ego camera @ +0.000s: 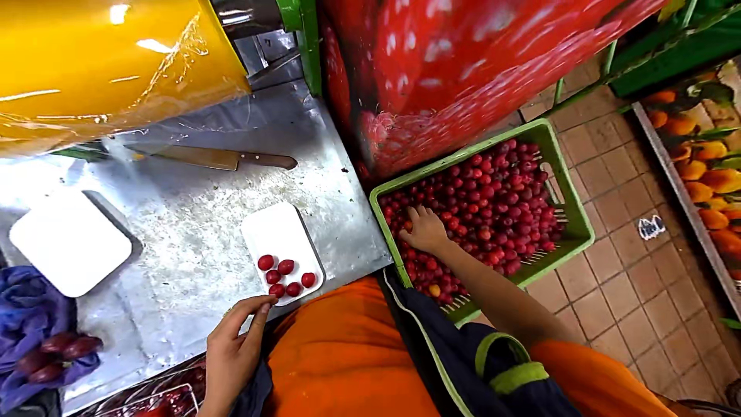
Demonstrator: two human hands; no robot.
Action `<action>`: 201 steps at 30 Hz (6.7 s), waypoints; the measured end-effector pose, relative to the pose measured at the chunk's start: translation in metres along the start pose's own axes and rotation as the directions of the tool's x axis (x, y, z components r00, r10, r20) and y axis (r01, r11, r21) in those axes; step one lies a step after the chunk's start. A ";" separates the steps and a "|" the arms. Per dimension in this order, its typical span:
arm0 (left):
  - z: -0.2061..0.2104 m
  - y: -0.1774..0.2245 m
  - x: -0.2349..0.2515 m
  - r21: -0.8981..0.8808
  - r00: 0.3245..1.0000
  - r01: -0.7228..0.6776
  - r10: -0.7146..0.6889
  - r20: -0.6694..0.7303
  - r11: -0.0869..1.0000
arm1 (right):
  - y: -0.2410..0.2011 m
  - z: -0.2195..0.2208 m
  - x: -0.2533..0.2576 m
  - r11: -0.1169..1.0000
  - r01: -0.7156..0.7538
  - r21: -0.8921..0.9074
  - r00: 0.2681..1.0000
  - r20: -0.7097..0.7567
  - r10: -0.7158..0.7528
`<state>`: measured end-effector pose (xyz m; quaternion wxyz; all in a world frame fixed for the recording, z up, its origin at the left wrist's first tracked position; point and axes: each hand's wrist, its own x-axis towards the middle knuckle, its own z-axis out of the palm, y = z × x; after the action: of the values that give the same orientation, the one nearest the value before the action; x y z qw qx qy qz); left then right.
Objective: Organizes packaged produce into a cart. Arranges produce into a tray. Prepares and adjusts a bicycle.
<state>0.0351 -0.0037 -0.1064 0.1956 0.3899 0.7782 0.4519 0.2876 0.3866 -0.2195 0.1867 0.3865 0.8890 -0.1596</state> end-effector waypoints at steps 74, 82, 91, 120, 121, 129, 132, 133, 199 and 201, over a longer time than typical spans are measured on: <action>0.010 -0.057 0.062 0.238 0.990 0.013 -0.045 0.130 0.971 | -0.287 -0.112 0.026 0.902 -0.070 0.425 0.659 0.699 -0.278; 0.008 -0.053 0.072 0.191 0.989 -0.055 0.026 0.148 0.980 | -0.285 -0.113 0.022 0.962 0.069 0.265 0.686 0.688 -0.239; 0.008 -0.046 0.075 0.181 0.978 -0.022 -0.017 0.208 0.983 | -0.268 -0.112 0.019 0.932 0.289 0.220 0.703 0.612 -0.363; 0.006 -0.051 0.111 0.275 0.980 -0.013 -0.042 0.193 0.961 | -0.272 -0.091 0.029 0.761 0.480 0.438 0.789 0.164 -0.592; 0.005 -0.051 0.111 0.268 0.980 -0.008 -0.047 0.196 0.963 | -0.269 -0.087 0.027 0.748 0.480 0.457 0.800 0.123 -0.588; 0.013 -0.047 0.112 0.321 0.962 -0.035 -0.056 0.268 0.946 | -0.257 -0.070 0.016 0.765 0.612 0.201 0.782 -0.014 -0.623; 0.019 -0.037 0.113 0.345 0.960 -0.098 -0.002 0.279 0.934 | -0.255 -0.065 0.002 0.775 0.603 0.188 0.796 -0.084 -0.599; 0.020 -0.035 0.113 0.358 0.958 -0.121 0.014 0.288 0.926 | -0.253 -0.064 -0.005 0.770 0.604 0.206 0.796 -0.111 -0.595; 0.007 0.019 0.038 -0.586 0.668 0.677 -0.036 0.744 0.447 | -0.211 -0.088 -0.126 0.342 -0.004 0.940 0.818 0.200 -0.540; 0.000 0.015 0.038 -0.555 0.654 0.658 -0.022 0.756 0.509 | -0.220 -0.078 -0.131 0.372 -0.002 0.928 0.830 0.209 -0.517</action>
<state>0.0183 0.0301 -0.0917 0.7032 0.2158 0.4287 0.5246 0.1898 0.1942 -0.0601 0.1298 0.2231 0.6363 -0.7269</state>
